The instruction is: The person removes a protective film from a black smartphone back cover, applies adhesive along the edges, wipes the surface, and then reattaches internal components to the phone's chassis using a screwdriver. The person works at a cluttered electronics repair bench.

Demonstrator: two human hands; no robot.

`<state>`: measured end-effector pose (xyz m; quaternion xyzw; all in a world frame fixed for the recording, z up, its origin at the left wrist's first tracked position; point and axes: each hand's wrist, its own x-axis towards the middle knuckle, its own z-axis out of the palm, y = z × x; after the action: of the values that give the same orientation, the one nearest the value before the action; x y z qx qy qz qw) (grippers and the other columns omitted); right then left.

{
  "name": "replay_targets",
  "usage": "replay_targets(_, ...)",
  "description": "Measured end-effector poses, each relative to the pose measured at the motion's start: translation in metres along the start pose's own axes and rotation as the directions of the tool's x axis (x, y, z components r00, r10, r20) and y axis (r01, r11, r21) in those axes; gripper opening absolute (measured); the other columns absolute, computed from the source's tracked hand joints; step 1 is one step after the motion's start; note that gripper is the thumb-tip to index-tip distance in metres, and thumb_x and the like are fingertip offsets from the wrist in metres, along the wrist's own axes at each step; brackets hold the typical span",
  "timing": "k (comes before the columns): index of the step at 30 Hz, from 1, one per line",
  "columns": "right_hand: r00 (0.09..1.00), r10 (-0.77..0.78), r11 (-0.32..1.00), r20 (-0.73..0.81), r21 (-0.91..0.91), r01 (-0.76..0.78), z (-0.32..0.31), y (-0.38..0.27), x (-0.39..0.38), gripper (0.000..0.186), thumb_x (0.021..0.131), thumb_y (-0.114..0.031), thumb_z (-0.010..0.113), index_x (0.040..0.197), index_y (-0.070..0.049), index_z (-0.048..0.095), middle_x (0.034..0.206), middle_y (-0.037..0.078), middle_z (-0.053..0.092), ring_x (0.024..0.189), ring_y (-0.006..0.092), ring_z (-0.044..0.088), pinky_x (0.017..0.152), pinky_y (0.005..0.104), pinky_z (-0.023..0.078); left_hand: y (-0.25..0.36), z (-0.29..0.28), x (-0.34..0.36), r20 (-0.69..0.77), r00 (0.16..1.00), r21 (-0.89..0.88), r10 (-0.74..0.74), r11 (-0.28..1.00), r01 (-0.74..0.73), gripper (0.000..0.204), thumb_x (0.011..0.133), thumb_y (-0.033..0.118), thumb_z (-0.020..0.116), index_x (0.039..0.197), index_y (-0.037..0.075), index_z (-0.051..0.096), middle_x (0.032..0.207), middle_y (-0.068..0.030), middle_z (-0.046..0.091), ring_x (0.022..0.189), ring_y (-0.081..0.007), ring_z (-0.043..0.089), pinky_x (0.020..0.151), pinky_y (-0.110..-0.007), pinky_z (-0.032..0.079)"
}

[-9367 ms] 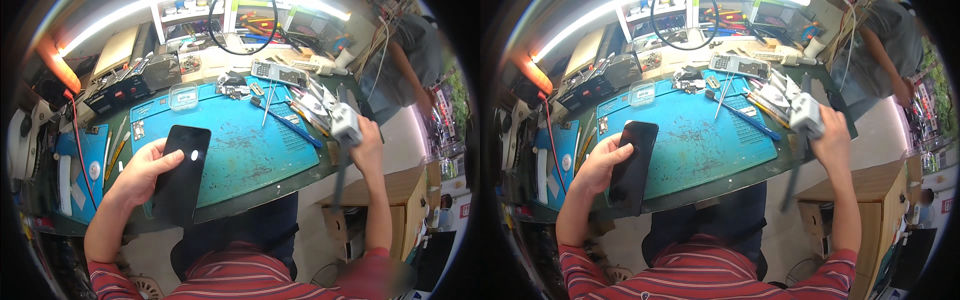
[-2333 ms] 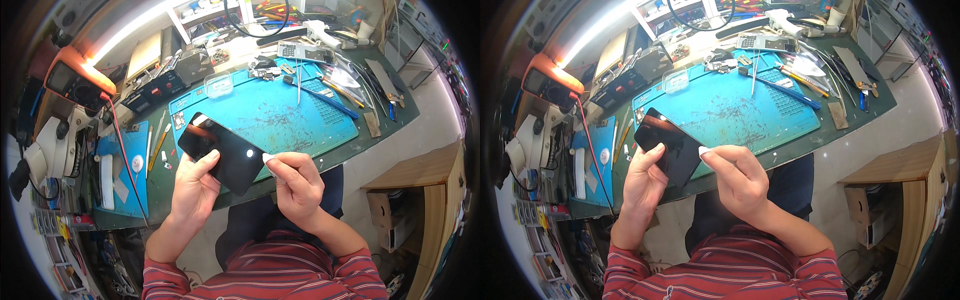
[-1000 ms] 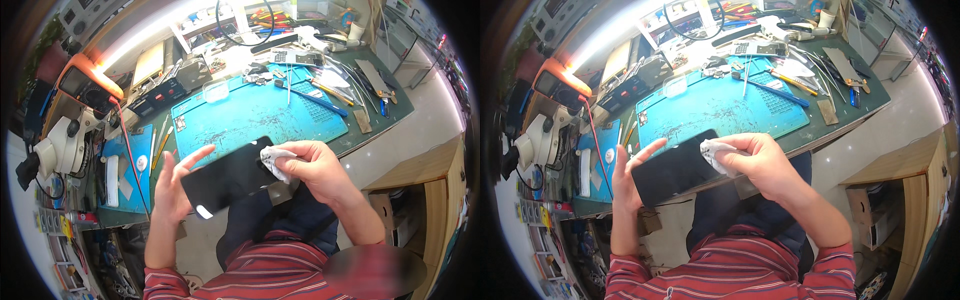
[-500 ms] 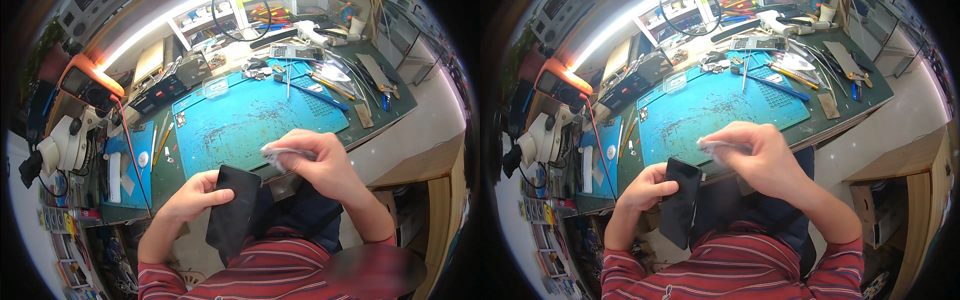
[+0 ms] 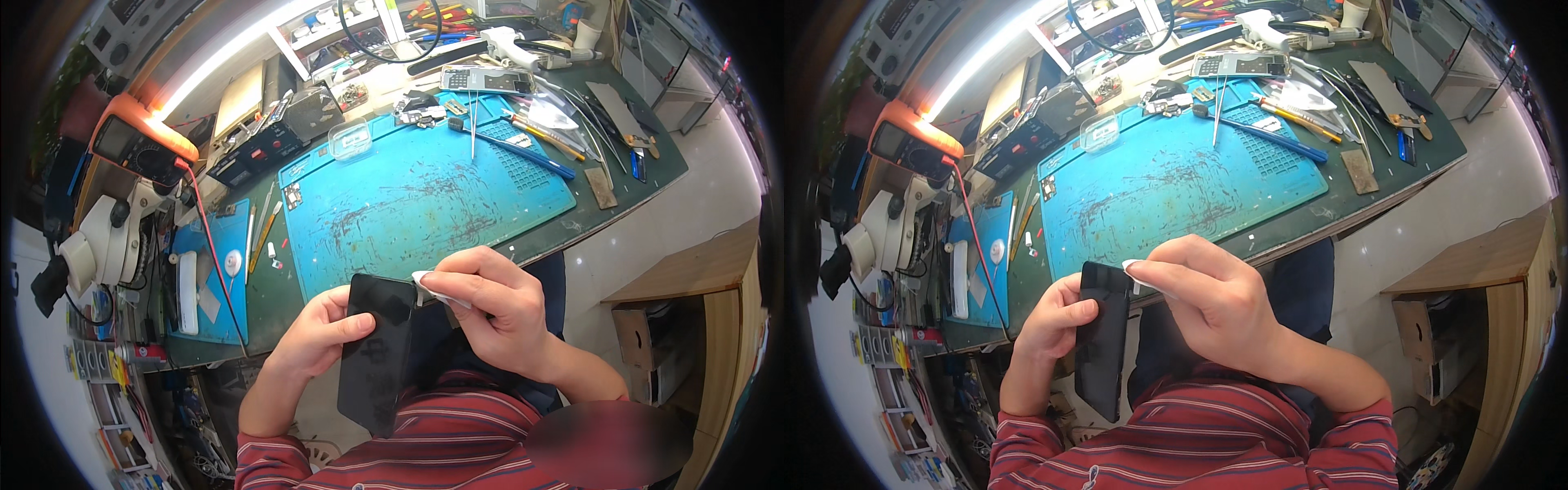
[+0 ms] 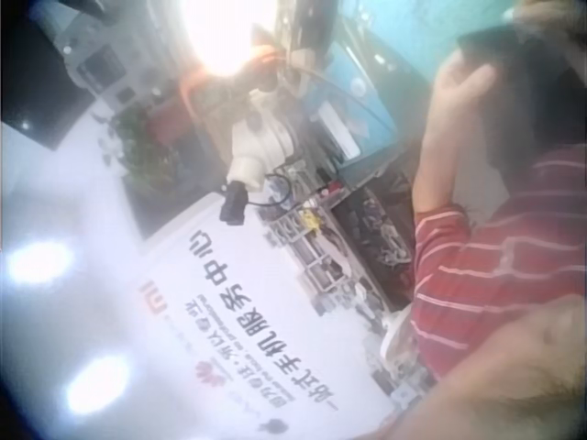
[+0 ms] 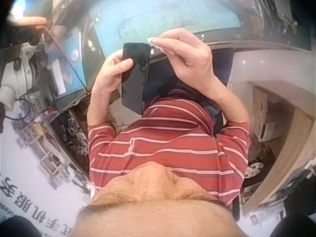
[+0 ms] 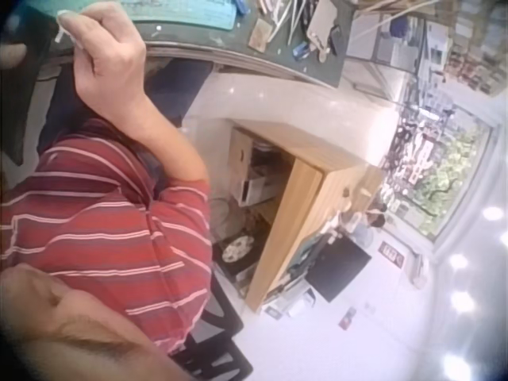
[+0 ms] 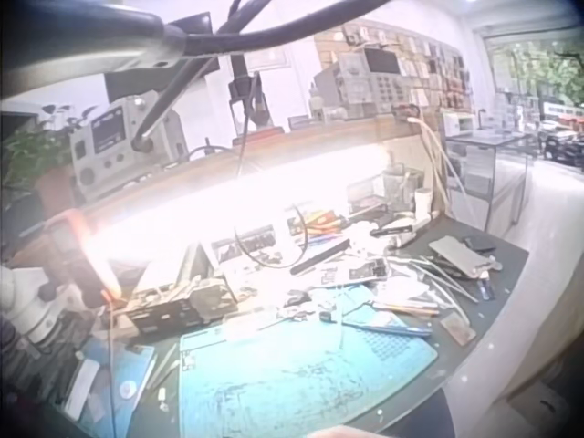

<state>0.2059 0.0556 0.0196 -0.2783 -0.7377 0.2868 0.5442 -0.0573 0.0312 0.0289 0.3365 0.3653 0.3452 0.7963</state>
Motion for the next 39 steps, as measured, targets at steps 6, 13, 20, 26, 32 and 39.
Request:
replay_targets(6, 0.998, -0.052, 0.996, 0.038, -0.073, 0.055, 0.005, 0.001, 0.0, 0.04, 0.077, 0.016, 0.067, 0.113, -0.001, 0.074, 0.098, 0.012, 0.068, 0.085, 0.0279, 0.069, 0.072, 0.0357, 0.058, 0.0, 0.0, 0.002, -0.025, 1.0, -0.003, -0.001, 1.0, 0.001, 0.043, 0.099, 0.013, 0.074, 0.136, -0.004, 0.061, 0.129, -0.0107, 0.07, 0.116, -0.0165, 0.067, 0.102, -0.035, 0.054)
replay_targets(13, 0.996, -0.09, 0.988, 0.003, -0.124, 0.09, 0.018, -0.004, -0.006, 0.037, 0.076, 0.013, 0.07, 0.11, 0.0, 0.074, 0.098, 0.013, 0.069, 0.086, 0.0296, 0.07, 0.072, 0.0375, 0.059, -0.002, 0.006, 0.006, -0.14, 0.988, -0.01, 0.069, 0.997, -0.071, 0.043, 0.099, 0.012, 0.073, 0.135, -0.005, 0.061, 0.128, -0.013, 0.071, 0.114, -0.0179, 0.069, 0.103, -0.035, 0.054)
replay_targets(20, 1.0, -0.005, 1.0, 0.012, -0.006, 0.005, 0.024, -0.004, -0.014, 0.042, 0.074, 0.016, 0.067, 0.112, 0.0, 0.074, 0.097, 0.012, 0.068, 0.087, 0.0293, 0.07, 0.073, 0.0373, 0.059, -0.007, -0.002, 0.005, -0.156, 0.985, -0.033, 0.076, 0.996, -0.082, 0.039, 0.099, 0.015, 0.073, 0.132, -0.004, 0.063, 0.125, -0.0128, 0.073, 0.112, -0.0177, 0.07, 0.1, -0.034, 0.056)
replay_targets(26, 1.0, 0.014, 0.997, 0.026, 0.073, -0.016, 0.026, -0.01, -0.021, 0.046, 0.072, 0.017, 0.067, 0.115, 0.0, 0.075, 0.098, 0.012, 0.069, 0.087, 0.0292, 0.069, 0.074, 0.0373, 0.058, -0.007, 0.0, 0.007, -0.17, 0.979, -0.076, 0.111, 0.989, -0.126, 0.036, 0.1, 0.016, 0.072, 0.13, -0.002, 0.063, 0.12, -0.011, 0.074, 0.107, -0.0154, 0.072, 0.094, -0.031, 0.058)
replay_targets(32, 0.999, 0.013, 0.993, 0.051, 0.119, -0.018, 0.024, -0.015, -0.029, 0.044, 0.074, 0.016, 0.067, 0.114, 0.0, 0.075, 0.099, 0.012, 0.07, 0.087, 0.0289, 0.07, 0.074, 0.0366, 0.058, -0.005, 0.004, 0.008, -0.228, 0.965, -0.051, 0.13, 0.988, -0.145, 0.034, 0.101, 0.017, 0.071, 0.129, -0.001, 0.064, 0.117, -0.0089, 0.074, 0.102, -0.014, 0.072, 0.091, -0.03, 0.059)
replay_targets(39, 0.999, 0.009, 0.982, 0.049, 0.189, -0.018, 0.027, -0.023, -0.046, 0.041, 0.075, 0.017, 0.067, 0.11, -0.001, 0.078, 0.099, 0.011, 0.071, 0.08, 0.0248, 0.068, 0.068, 0.0328, 0.056, 0.003, 0.0, 0.013, -0.289, 0.944, -0.002, 0.158, 0.986, -0.165, 0.03, 0.102, 0.018, 0.071, 0.126, 0.001, 0.067, 0.112, -0.0059, 0.075, 0.098, -0.0125, 0.073, 0.089, -0.03, 0.059)
